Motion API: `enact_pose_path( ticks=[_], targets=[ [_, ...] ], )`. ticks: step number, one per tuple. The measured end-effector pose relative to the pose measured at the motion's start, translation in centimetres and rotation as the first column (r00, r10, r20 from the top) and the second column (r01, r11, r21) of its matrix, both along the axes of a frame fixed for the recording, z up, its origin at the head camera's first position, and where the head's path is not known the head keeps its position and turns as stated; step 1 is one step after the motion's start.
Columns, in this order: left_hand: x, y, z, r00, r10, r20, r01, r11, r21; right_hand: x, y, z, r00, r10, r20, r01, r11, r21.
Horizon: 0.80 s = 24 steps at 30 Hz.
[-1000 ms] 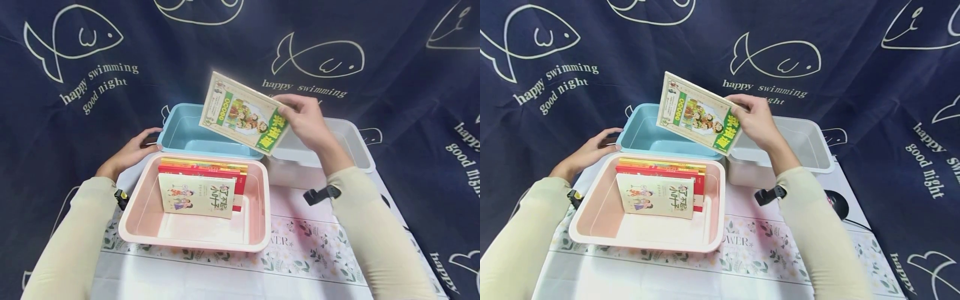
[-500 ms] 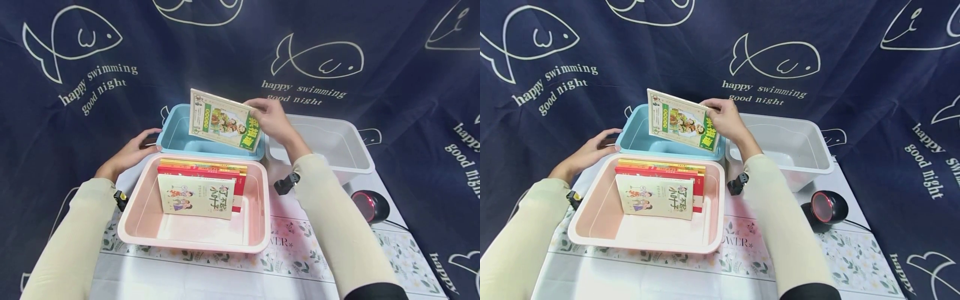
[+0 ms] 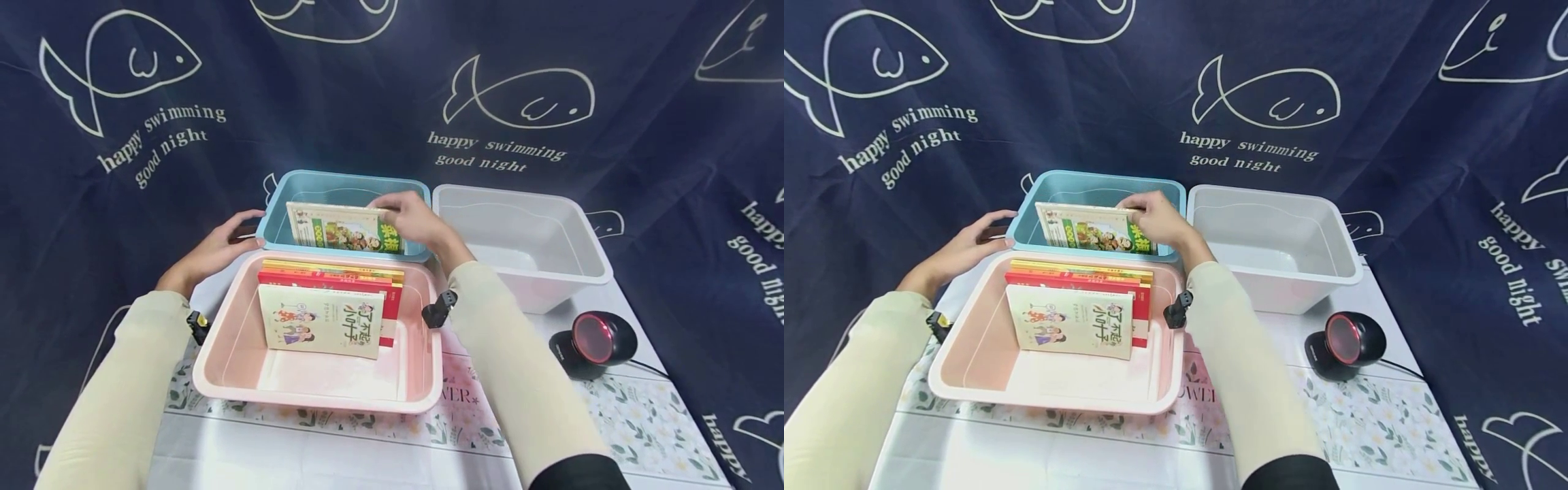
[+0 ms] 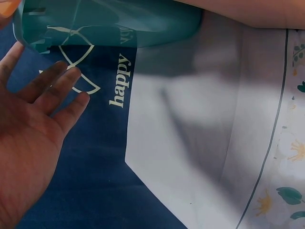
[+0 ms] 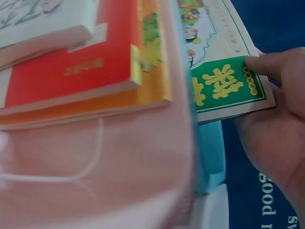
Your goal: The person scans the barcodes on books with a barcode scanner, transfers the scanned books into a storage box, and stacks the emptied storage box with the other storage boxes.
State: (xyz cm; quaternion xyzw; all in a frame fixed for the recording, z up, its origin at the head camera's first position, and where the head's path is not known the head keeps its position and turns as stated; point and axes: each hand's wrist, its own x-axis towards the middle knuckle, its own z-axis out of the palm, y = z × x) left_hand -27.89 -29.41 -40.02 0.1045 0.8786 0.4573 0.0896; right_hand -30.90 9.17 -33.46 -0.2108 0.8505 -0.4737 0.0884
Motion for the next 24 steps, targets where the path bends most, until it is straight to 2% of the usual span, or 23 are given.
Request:
enact_pose_path(
  ticks=[6,12,19,24],
  targets=[
    [0.1,0.1,0.1,1.000,0.000,-0.002,0.000,1.000,0.005,0.2,-0.5,-1.7,0.994,0.049,0.100,-0.051,0.999,0.019],
    [0.0,0.1,0.1,1.000,-0.001,-0.007,0.001,1.000,-0.002,0.3,-0.8,-3.1,0.984,0.027,0.175,-0.034,0.999,0.040],
    [-0.2,0.0,-0.2,1.000,0.011,0.001,-0.011,1.000,-0.010,0.2,-1.1,-3.5,0.981,0.036,0.193,-0.053,0.995,0.086],
    [-0.2,0.0,-0.3,1.000,0.005,-0.002,-0.005,1.000,-0.010,0.1,-1.2,-3.4,0.969,0.031,0.246,-0.059,0.992,0.107]
  ],
)
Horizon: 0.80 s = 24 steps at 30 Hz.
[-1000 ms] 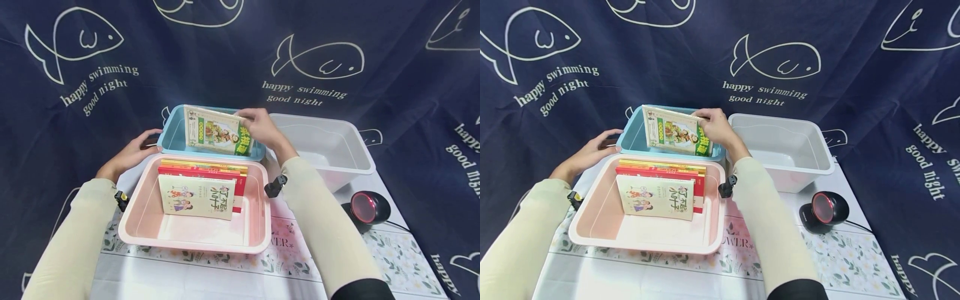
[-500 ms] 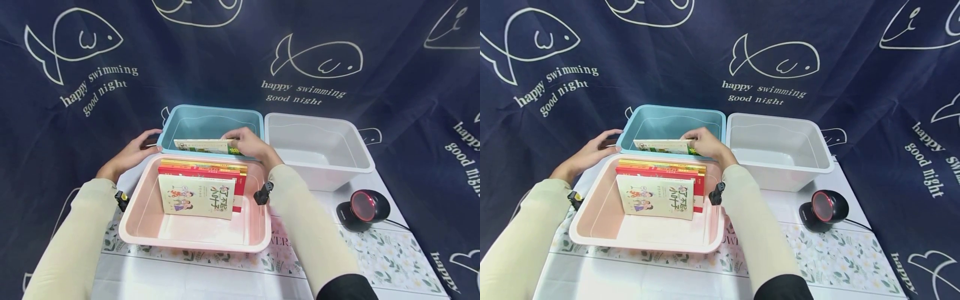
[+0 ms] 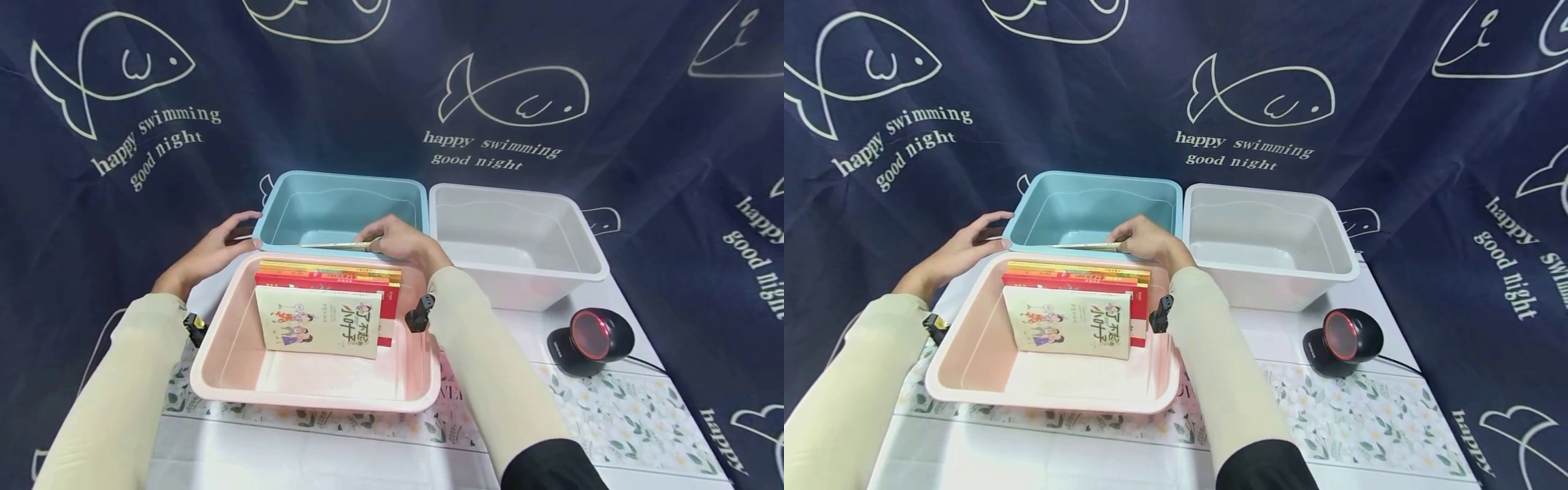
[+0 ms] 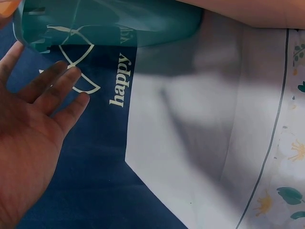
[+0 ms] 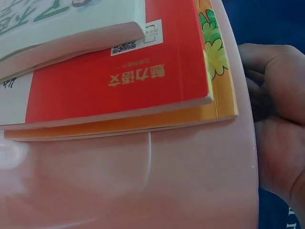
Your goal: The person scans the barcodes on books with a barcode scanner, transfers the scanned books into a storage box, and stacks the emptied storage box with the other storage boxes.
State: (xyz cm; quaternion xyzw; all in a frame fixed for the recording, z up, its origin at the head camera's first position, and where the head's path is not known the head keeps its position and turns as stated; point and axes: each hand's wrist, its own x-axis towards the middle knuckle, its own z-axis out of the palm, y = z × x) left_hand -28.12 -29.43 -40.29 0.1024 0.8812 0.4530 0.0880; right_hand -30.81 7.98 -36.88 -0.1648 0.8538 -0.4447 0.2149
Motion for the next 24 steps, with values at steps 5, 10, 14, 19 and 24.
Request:
enact_pose_path(
  ticks=[5,10,14,19,24],
  targets=[
    [0.0,-0.1,-0.1,1.000,-0.003,-0.004,0.003,1.000,0.000,-0.4,-0.1,0.0,0.998,-0.022,0.058,0.022,1.000,-0.002],
    [-0.1,-0.1,-0.1,1.000,0.001,0.003,-0.001,1.000,-0.013,-0.7,0.0,0.0,0.997,-0.022,0.079,0.021,1.000,0.010],
    [0.0,0.0,0.0,1.000,-0.004,-0.005,0.004,1.000,-0.010,-0.6,0.0,0.1,0.997,-0.025,0.073,0.024,1.000,0.015],
    [0.2,0.0,0.1,1.000,-0.005,-0.012,0.005,1.000,-0.008,-0.3,-0.1,0.3,0.999,-0.034,0.043,0.033,0.999,0.006],
    [0.2,0.0,0.1,1.000,0.002,-0.003,-0.002,1.000,-0.016,0.3,-0.1,1.1,0.999,-0.044,-0.001,0.044,0.999,-0.025]
  ],
)
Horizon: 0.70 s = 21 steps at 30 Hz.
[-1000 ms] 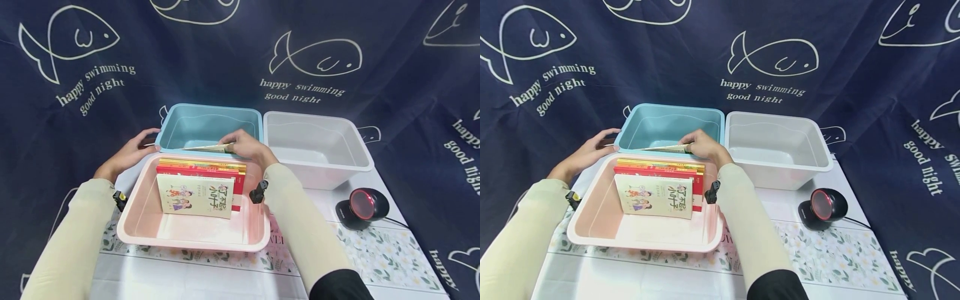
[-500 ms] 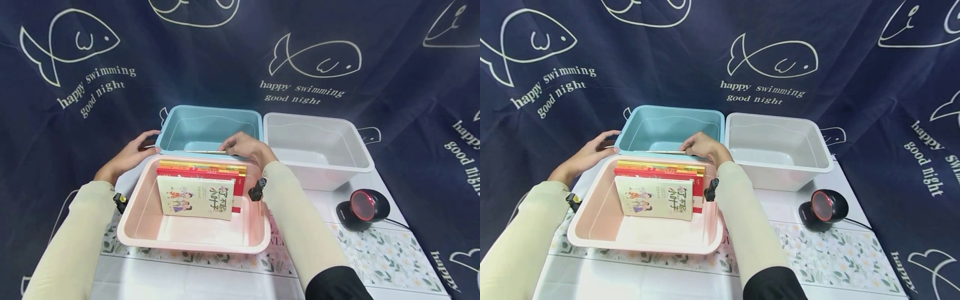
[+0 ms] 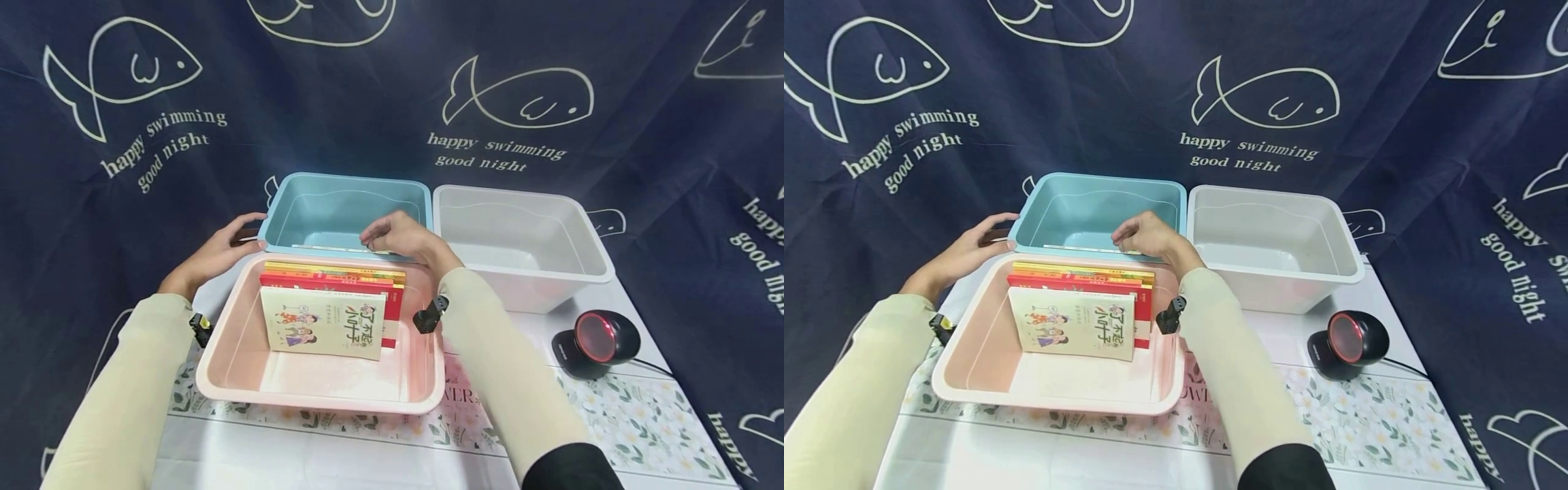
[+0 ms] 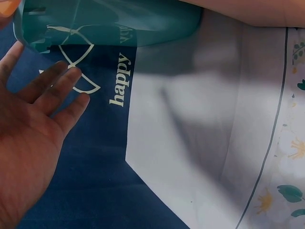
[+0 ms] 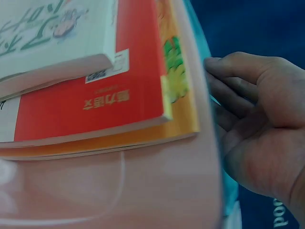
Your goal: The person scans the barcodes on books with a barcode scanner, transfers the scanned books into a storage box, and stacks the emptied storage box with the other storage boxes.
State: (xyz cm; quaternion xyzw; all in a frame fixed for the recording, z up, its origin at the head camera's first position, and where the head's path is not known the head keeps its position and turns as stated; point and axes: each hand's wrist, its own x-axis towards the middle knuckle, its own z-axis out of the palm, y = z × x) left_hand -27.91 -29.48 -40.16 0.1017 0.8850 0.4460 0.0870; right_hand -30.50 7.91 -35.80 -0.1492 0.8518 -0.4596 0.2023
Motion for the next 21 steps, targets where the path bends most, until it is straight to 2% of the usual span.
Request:
enact_pose_path(
  ticks=[7,10,14,17,21],
  targets=[
    [-0.3,0.0,-0.1,1.000,0.003,0.016,-0.003,1.000,-0.007,1.7,0.9,2.0,0.998,0.010,-0.061,-0.015,0.997,-0.070],
    [-0.4,-0.1,-0.1,1.000,-0.001,0.006,0.001,1.000,-0.004,3.1,1.6,3.1,0.996,0.034,-0.083,-0.041,0.995,-0.093],
    [-0.4,-0.1,0.2,1.000,-0.003,0.000,0.003,1.000,-0.001,5.4,2.8,4.0,0.993,0.048,-0.104,-0.056,0.996,-0.071],
    [-0.3,-0.1,0.3,1.000,-0.004,0.002,0.004,1.000,0.003,7.2,3.4,3.9,0.995,0.049,-0.082,-0.056,0.995,-0.078],
    [-0.1,-0.1,0.0,1.000,-0.007,0.008,0.007,1.000,0.003,9.7,3.6,2.6,0.998,0.042,-0.050,-0.048,0.992,-0.121]
  ],
)
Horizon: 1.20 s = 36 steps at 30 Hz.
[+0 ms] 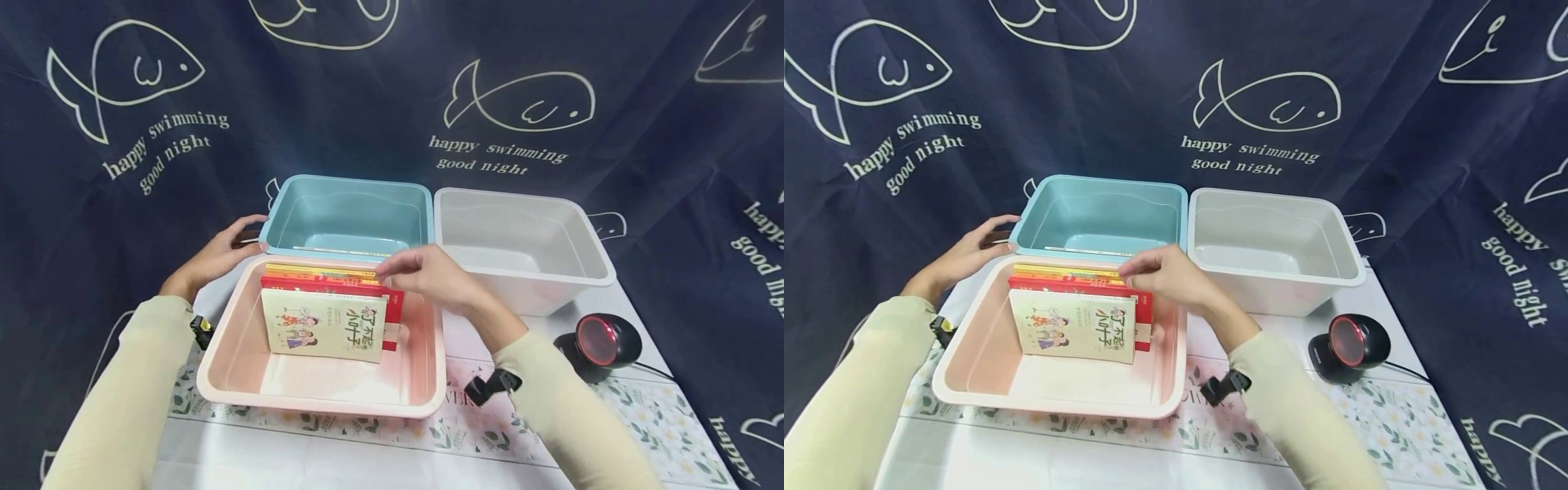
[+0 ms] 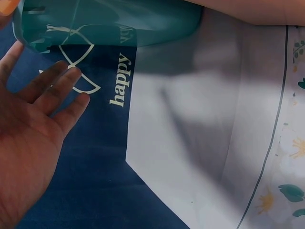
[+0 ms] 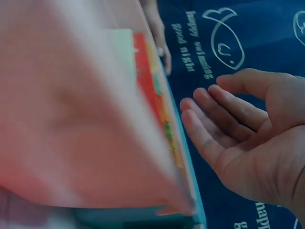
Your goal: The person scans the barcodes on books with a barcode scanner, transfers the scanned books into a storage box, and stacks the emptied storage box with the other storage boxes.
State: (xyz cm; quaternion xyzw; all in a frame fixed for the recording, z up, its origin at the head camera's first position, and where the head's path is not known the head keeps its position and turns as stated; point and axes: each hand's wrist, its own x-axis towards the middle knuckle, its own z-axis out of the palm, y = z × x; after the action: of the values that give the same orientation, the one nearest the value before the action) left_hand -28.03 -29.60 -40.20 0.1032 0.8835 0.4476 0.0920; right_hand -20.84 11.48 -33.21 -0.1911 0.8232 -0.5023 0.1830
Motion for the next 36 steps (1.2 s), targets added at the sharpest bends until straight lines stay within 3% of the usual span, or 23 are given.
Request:
enact_pose_path(
  ticks=[4,10,21,29,36],
  targets=[
    [0.1,0.1,-0.1,1.000,-0.001,-0.006,0.001,1.000,-0.004,1.5,-0.3,-1.7,0.999,-0.031,-0.020,0.031,1.000,0.003],
    [0.2,0.0,-0.2,1.000,-0.006,-0.022,0.006,1.000,0.005,1.9,-1.2,-3.2,0.995,-0.082,-0.048,0.083,0.996,0.030],
    [0.1,0.0,-0.3,1.000,-0.003,-0.031,0.004,1.000,0.014,1.8,-2.5,-3.8,0.991,-0.132,-0.025,0.133,0.991,0.030],
    [0.1,0.3,0.1,0.999,-0.006,-0.039,0.007,1.000,0.017,2.0,-2.5,-3.7,0.992,-0.118,-0.053,0.120,0.992,0.041],
    [0.3,0.1,0.1,1.000,-0.001,-0.024,0.001,1.000,0.015,2.1,-3.2,-4.1,0.987,-0.085,-0.136,0.104,0.985,0.139]
  ],
)
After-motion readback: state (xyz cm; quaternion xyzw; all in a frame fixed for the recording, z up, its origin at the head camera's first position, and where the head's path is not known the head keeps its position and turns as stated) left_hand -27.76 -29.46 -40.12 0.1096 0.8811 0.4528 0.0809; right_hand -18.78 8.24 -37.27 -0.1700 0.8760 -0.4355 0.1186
